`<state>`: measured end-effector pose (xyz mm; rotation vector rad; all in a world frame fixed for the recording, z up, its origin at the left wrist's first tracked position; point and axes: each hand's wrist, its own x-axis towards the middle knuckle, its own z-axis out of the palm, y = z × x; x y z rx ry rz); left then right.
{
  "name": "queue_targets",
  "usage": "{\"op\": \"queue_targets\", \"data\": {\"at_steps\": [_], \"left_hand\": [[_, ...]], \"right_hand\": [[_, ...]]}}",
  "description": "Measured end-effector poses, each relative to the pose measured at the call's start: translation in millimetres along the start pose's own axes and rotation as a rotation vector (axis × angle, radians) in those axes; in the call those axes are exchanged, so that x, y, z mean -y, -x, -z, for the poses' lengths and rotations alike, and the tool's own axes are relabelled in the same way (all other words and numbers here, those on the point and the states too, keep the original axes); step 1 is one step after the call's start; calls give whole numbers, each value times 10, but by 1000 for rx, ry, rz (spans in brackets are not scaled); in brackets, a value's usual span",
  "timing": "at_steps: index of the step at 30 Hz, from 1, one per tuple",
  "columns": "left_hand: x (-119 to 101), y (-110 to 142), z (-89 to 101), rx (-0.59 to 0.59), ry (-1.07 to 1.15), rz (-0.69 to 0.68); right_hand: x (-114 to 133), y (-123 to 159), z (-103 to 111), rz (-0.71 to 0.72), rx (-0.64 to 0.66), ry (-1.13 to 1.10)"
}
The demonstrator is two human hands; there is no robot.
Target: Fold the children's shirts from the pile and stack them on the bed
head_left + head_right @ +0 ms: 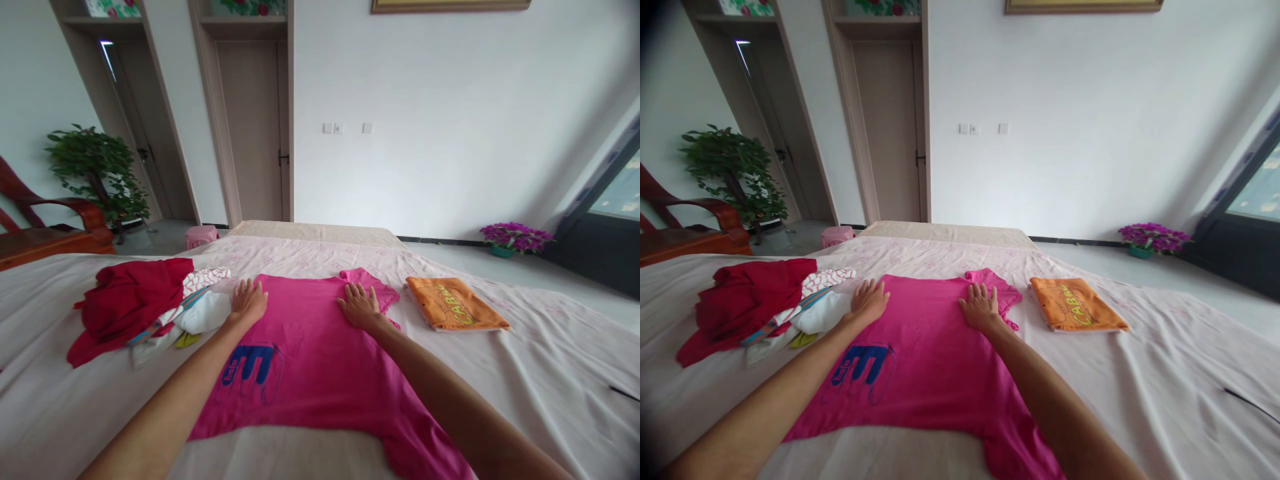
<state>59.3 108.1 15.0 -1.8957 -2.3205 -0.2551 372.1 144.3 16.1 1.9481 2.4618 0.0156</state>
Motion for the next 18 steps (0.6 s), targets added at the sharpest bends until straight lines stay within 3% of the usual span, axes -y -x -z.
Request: {"op": "queue_targets", "data": {"at_steps": [3, 5, 9, 12, 18], "left_hand": [[-369, 380, 61, 20, 36, -105], [-563, 673, 79, 40, 73, -190], [-601, 1131, 82, 73, 110, -312], [-364, 1255, 84, 81, 83, -324], [132, 1333, 70, 51, 28, -267]], "right_hand": [[300, 262, 83, -22, 40, -51], [519, 528, 74, 77, 35, -126], [692, 1025, -30, 318, -15, -179], [479, 1202, -88, 328, -57, -137], [-223, 1373, -116, 212, -103, -57]]}}
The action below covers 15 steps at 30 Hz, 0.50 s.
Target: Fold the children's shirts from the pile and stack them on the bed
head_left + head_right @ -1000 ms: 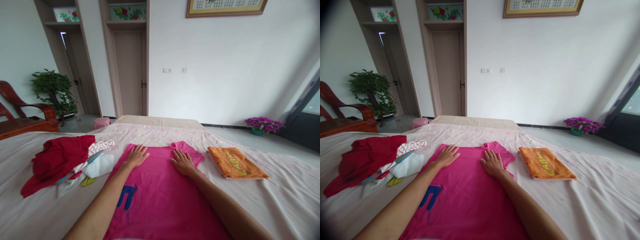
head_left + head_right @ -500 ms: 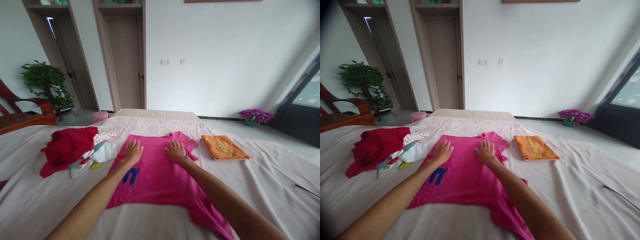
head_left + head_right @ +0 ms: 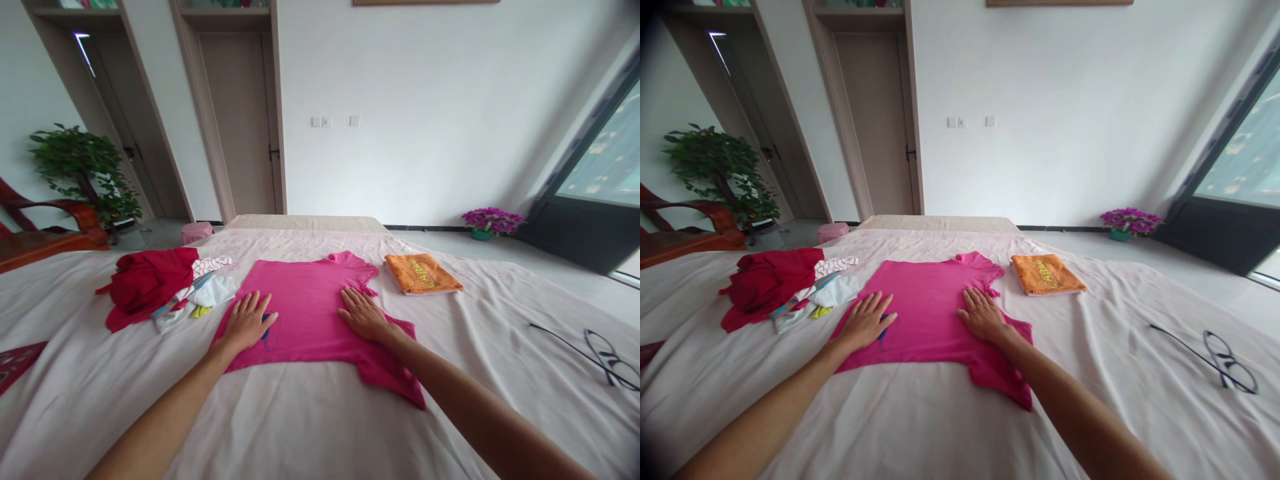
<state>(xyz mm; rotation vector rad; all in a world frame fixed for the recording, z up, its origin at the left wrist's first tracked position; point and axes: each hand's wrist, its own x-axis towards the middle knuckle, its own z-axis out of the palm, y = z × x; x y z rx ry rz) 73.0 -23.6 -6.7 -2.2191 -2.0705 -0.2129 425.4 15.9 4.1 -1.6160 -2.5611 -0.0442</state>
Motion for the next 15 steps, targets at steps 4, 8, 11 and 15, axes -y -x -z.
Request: {"op": "queue_targets", "data": {"at_steps": [4, 8, 11, 15], "left_hand": [[99, 109, 38, 5, -27, 43], [-32, 120, 178, 41, -81, 132], [-229, 123, 242, 6, -65, 46], [-310, 215, 179, 16, 12, -102]], "right_hand": [[-167, 180, 116, -53, 28, 35], [-19, 260, 291, -75, 67, 61], [201, 342, 349, 29, 90, -11], [311, 523, 304, 141, 115, -106]]}}
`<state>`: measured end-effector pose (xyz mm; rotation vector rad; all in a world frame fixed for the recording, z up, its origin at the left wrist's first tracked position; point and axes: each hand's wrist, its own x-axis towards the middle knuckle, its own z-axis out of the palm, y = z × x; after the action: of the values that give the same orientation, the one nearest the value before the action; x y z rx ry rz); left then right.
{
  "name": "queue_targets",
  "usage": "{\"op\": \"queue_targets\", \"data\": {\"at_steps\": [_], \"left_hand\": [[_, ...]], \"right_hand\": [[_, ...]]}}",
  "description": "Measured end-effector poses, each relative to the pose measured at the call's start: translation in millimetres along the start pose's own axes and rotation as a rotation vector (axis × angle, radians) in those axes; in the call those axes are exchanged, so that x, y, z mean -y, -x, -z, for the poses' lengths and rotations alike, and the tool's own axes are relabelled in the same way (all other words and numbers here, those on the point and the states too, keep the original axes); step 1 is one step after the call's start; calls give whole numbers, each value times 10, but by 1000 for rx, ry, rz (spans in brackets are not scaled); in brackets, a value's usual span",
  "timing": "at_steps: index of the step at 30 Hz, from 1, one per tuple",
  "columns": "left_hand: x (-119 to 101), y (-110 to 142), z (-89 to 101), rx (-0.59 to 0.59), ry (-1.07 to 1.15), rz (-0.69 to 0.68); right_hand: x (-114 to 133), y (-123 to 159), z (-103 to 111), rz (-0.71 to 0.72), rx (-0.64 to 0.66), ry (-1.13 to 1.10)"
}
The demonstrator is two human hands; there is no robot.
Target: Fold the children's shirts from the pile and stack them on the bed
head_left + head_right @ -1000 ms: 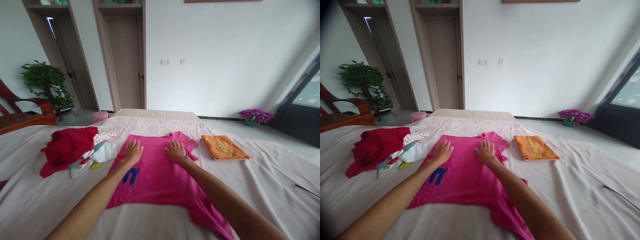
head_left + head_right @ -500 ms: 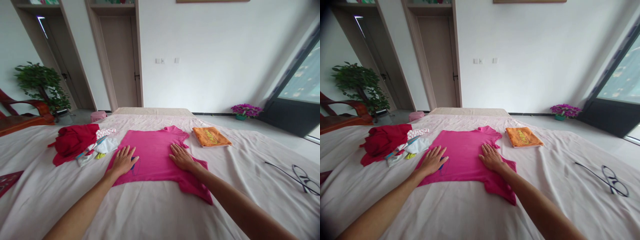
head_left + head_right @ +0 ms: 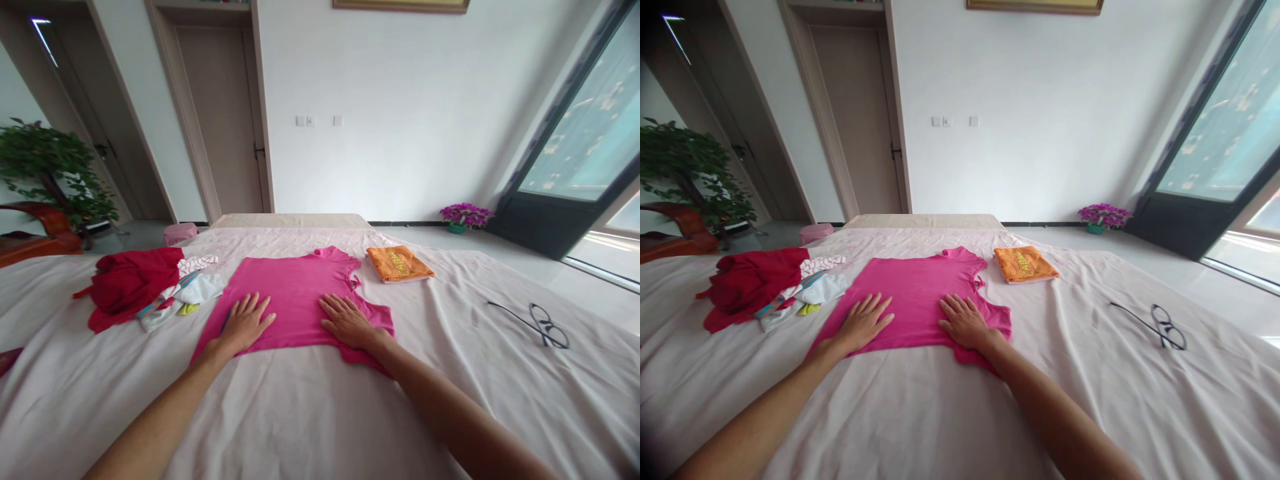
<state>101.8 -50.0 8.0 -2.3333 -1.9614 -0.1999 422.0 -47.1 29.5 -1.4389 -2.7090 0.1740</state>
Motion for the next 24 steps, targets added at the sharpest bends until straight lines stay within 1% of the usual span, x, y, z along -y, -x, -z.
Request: {"op": "queue_targets", "data": {"at_steps": [2, 4, 7, 10, 13, 15, 16, 18, 20, 22, 24], "left_hand": [[88, 73, -56, 18, 5, 9], [219, 137, -103, 12, -3, 40], [370, 188, -146, -44, -20, 79], [399, 204, -116, -116, 6, 73], [337, 246, 17, -228, 142, -29], [263, 305, 140, -297, 270, -135], [217, 341, 201, -311, 323, -187], [114, 417, 309, -285, 374, -292], [4, 486, 391, -213, 356, -402], [-95, 536, 451, -152, 305, -487], [-169, 567, 493, -117, 252, -541]], "right_hand": [[-77, 90, -23, -43, -17, 11], [-210, 171, -15, -107, -28, 23], [-387, 270, 40, -179, -56, 25], [-423, 351, 122, -214, -150, 16], [-300, 423, 224, -164, -241, -106], [-153, 466, 295, -83, -228, -222], [-71, 486, 327, -35, -203, -261], [90, 520, 371, 58, -137, -282], [219, 541, 382, 124, -89, -248], [297, 546, 363, 154, -77, -214], [322, 539, 328, 164, -92, -198]]}}
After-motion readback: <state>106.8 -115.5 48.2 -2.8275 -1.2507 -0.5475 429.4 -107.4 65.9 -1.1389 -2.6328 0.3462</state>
